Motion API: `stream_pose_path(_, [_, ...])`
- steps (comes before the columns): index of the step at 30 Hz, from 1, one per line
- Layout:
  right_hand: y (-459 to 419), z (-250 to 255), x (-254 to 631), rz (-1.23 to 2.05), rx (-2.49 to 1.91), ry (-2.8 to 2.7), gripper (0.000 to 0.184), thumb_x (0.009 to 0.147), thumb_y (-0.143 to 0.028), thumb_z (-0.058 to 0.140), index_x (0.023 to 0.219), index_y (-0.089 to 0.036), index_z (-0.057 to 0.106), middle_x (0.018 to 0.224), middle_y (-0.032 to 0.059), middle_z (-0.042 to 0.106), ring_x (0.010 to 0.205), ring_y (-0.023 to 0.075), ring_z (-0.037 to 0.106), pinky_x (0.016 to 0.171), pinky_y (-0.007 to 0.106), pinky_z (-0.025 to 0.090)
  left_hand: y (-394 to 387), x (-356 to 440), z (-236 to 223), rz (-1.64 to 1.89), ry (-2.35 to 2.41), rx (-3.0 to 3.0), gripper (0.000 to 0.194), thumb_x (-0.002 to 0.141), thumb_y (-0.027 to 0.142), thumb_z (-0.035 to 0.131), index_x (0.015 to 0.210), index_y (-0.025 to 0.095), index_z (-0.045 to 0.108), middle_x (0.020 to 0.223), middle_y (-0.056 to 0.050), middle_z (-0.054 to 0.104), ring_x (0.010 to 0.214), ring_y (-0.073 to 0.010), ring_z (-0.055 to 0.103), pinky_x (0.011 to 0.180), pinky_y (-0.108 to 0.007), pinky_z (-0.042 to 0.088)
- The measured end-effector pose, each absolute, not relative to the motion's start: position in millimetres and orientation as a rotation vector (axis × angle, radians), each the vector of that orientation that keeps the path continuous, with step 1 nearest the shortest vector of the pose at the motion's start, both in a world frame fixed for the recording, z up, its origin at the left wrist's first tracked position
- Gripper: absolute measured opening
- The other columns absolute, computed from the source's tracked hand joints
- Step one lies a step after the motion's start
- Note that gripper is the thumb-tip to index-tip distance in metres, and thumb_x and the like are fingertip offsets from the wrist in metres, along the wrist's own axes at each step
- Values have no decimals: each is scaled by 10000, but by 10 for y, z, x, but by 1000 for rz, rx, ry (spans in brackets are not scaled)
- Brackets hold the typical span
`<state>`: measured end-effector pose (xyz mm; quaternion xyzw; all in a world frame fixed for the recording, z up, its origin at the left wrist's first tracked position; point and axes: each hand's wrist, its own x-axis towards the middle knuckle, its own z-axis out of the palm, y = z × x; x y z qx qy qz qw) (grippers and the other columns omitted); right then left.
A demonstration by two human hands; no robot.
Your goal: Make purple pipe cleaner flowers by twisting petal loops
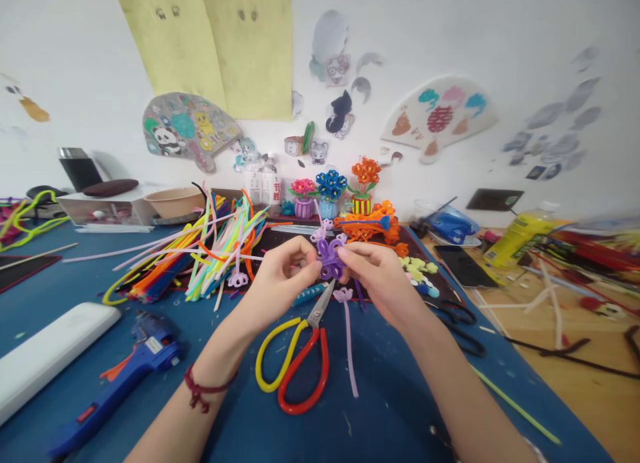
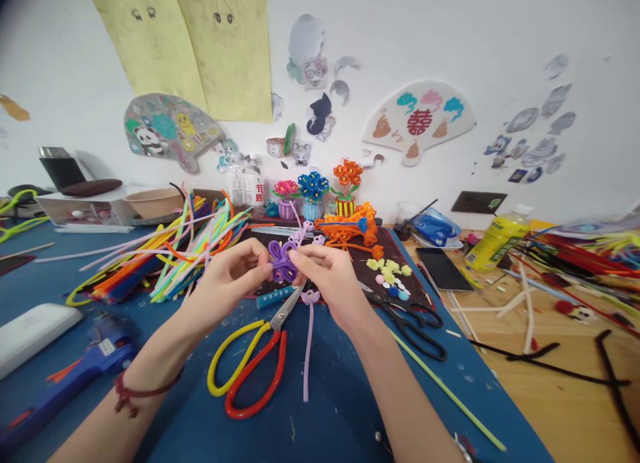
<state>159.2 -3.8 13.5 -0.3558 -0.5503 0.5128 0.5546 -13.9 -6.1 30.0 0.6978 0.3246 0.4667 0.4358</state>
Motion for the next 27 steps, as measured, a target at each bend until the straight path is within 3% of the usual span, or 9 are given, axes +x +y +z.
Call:
stream_pose_path(4, [-32, 138, 1634, 1266, -908, -1363, 271, 715, -388, 765, 776, -145, 662, 573, -1, 635, 520, 118, 575, 522, 233, 440, -68, -143, 298, 1152, 773, 1706, 174, 833, 222, 595, 721, 160, 477, 656, 54, 462, 549, -56, 405, 511, -182, 341])
stream_pose_path(10, [-56, 168, 1691, 1334, -827, -1635, 254, 809, -392, 673, 874, -146, 677, 694, 9, 649, 566, 107, 574, 555, 239, 461, -79, -149, 292, 1089, 743, 1702, 148, 834, 201, 590, 743, 161, 481, 665, 48, 512, 544, -52, 439, 513, -176, 352])
stream_pose_path(14, [-76, 193, 1699, 1279, -832, -1733, 237, 827, -374, 649, 829, -138, 668, 675, 10, 627, 556, 110, 566, 543, 236, 468, -88, -157, 294, 1048, 734, 1722, 145, 823, 183, 600, 739, 161, 483, 663, 49, 522, 552, -52, 448, 514, -170, 356])
stream_pose_path(19, [-71, 174, 1674, 1085, -877, -1711, 217, 833, -360, 631, 792, -150, 667, 657, 8, 621, 537, 123, 545, 516, 241, 459, -69, -137, 313, 1076, 846, 1663, 150, 836, 279, 609, 797, 160, 527, 642, 47, 531, 522, -61, 454, 498, -182, 361])
stream_pose_path(23, [-55, 136, 1652, 795, -893, -1747, 224, 837, -364, 618, 760, -160, 670, 731, 30, 645, 658, 164, 579, 587, 260, 469, -64, -120, 315, 1043, 936, 1607, 243, 843, 360, 603, 751, 139, 565, 641, 23, 551, 502, -62, 450, 469, -187, 339])
stream_pose_path(27, [-57, 122, 1646, 692, -916, -1805, 237, 845, -366, 603, 745, -159, 661, 729, 32, 642, 689, 175, 578, 606, 261, 463, -82, -111, 299, 1095, 839, 1489, 184, 806, 308, 656, 825, 132, 608, 638, 35, 541, 496, -49, 418, 457, -173, 311])
